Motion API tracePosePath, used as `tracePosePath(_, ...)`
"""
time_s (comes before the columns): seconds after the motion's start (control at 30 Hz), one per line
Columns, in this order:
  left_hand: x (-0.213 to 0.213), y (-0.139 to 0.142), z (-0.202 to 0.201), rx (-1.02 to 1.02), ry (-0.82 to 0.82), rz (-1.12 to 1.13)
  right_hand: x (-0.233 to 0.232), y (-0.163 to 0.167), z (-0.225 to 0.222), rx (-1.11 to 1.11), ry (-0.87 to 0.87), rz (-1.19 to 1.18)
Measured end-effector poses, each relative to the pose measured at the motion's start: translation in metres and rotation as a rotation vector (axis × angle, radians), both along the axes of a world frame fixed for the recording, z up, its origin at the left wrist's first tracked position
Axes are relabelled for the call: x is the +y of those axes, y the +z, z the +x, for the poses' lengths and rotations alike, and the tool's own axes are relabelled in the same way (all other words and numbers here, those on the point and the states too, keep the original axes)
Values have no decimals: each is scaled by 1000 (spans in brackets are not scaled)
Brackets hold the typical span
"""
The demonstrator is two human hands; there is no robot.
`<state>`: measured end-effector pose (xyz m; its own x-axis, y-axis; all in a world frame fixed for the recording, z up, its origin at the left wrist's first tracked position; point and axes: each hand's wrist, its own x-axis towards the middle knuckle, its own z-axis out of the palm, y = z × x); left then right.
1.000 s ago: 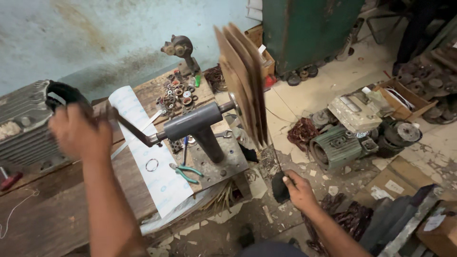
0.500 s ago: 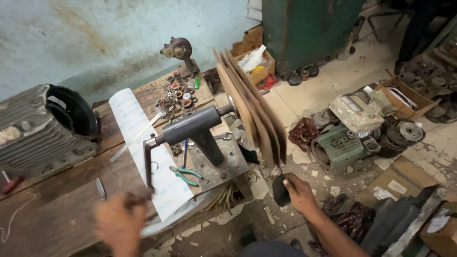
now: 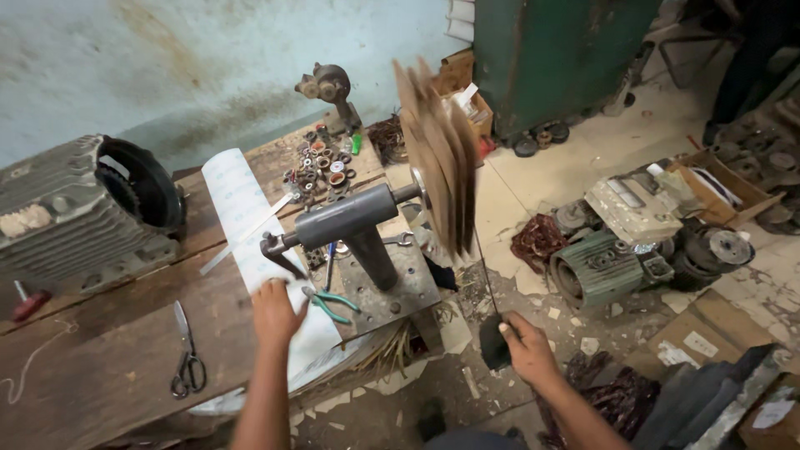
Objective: The person cuts a wire end with scissors on a wooden coil form, then carries the wooden form to a hand-crank winding machine and mounts it on the spindle. They tie the wire to the form, turn the crank handle to wind wire around the form, and finally lift the wound coil off the machine.
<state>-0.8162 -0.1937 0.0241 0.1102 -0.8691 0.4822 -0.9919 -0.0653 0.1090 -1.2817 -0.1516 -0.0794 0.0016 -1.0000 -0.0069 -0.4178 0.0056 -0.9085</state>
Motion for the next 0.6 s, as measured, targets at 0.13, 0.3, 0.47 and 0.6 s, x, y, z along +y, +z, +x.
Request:
tracePosePath(0.13, 103, 57, -12, 52, 529, 285, 1, 0, 2, -24, -2, -63)
tracePosePath(0.3, 24, 173, 34, -140, 481, -192, 3, -4, -1, -22, -70, 29)
tracePosePath(0.47, -139, 151, 77, -150, 167, -128, 2, -14, 0, -23, -24, -26)
tracePosePath(0.6, -102, 37, 33, 39, 172, 59, 6, -19, 1, -70, -24, -110)
